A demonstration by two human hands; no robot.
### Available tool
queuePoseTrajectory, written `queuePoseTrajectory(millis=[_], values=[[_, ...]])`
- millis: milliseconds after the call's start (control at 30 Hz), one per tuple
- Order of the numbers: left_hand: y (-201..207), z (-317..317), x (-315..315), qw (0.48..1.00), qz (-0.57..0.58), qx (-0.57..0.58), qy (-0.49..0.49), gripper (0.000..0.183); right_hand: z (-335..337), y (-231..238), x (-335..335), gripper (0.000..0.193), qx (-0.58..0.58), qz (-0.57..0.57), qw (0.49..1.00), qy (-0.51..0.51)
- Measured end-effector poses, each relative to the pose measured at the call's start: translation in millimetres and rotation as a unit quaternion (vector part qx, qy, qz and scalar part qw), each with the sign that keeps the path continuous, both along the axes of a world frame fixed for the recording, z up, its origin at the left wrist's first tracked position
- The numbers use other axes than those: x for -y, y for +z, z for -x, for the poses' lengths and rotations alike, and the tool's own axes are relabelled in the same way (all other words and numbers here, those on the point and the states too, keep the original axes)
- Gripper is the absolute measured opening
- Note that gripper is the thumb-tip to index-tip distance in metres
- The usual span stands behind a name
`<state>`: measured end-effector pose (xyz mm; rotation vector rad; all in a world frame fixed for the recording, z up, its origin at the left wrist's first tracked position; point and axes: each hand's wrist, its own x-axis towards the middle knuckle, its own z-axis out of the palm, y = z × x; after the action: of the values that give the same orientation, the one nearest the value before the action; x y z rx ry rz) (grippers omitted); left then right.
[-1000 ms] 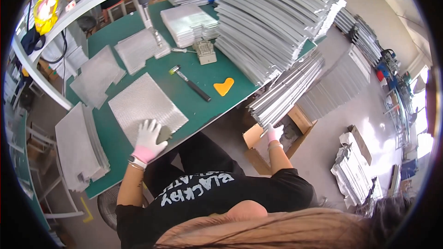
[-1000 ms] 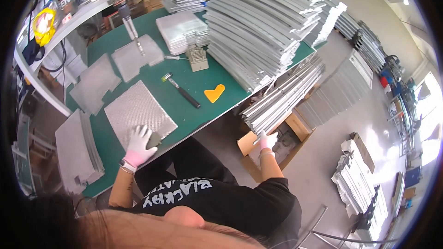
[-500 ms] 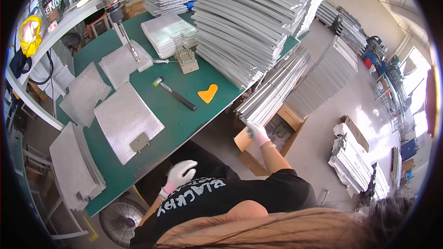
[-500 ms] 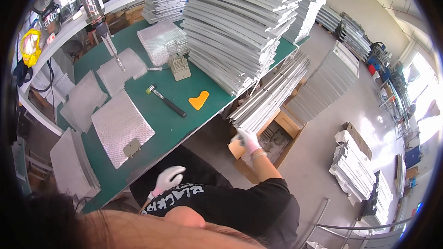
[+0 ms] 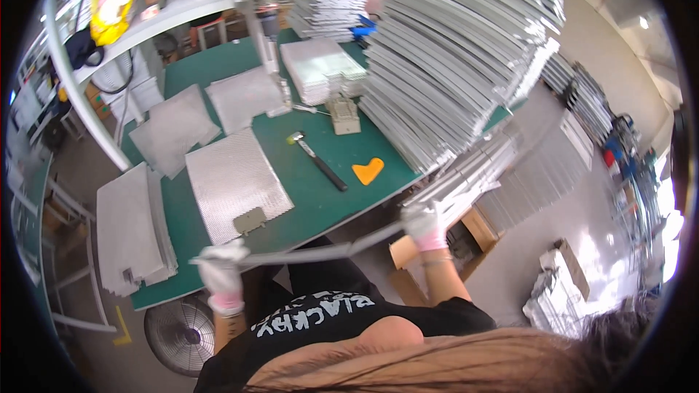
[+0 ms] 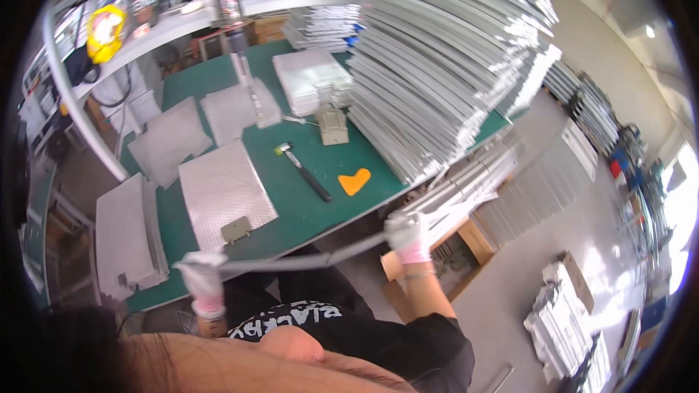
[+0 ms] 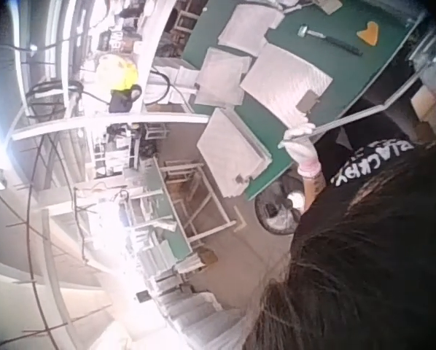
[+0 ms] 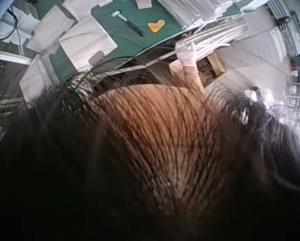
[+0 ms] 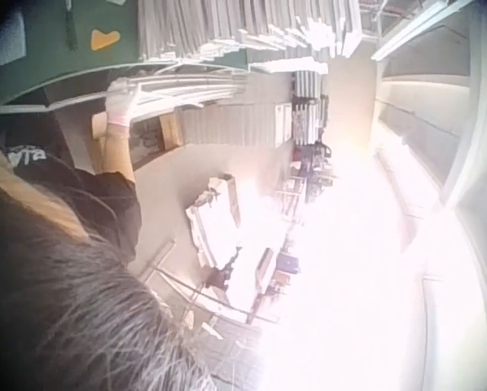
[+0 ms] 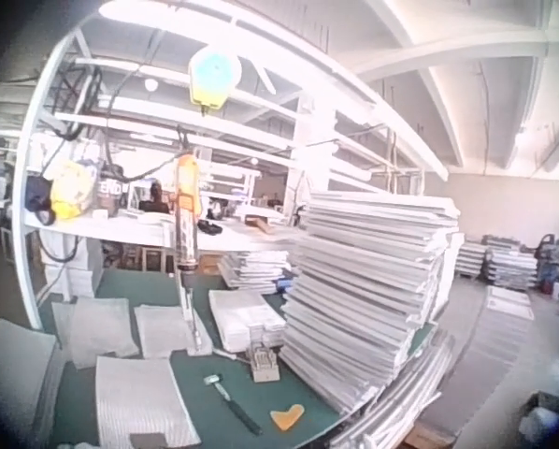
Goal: Assembling metal frames onto mesh filter components using an electric screwdriver and a mallet.
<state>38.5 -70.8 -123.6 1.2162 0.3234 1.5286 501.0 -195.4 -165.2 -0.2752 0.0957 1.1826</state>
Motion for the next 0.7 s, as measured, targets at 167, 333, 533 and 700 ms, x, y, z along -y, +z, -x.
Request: queuePoseTrajectory(millis=[167,333,533,700], values=[[47.6,93.1,22.8,0.987,-0.048,-0.077,0.133,0.071,-32.5,100.7,35.3,0.024,0.217,0.075,0.929,-0.29],[48.6,80.8,41.2,0.972,0.046,-0.214,0.082,0.079,53.5,197.1,24.1,0.021,0.256,-0.196,0.929,-0.18],[26.1,58.0,41.7,0.972,0.095,-0.2,0.072,0.069,149.4,196.2,-113.6,0.018,0.144,-0.21,0.966,0.053],[-14.2,54.9,42.1,0.951,0.173,-0.192,0.171,0.042,165.5,92.7,-239.9,0.016,0.059,-0.104,0.979,0.166]])
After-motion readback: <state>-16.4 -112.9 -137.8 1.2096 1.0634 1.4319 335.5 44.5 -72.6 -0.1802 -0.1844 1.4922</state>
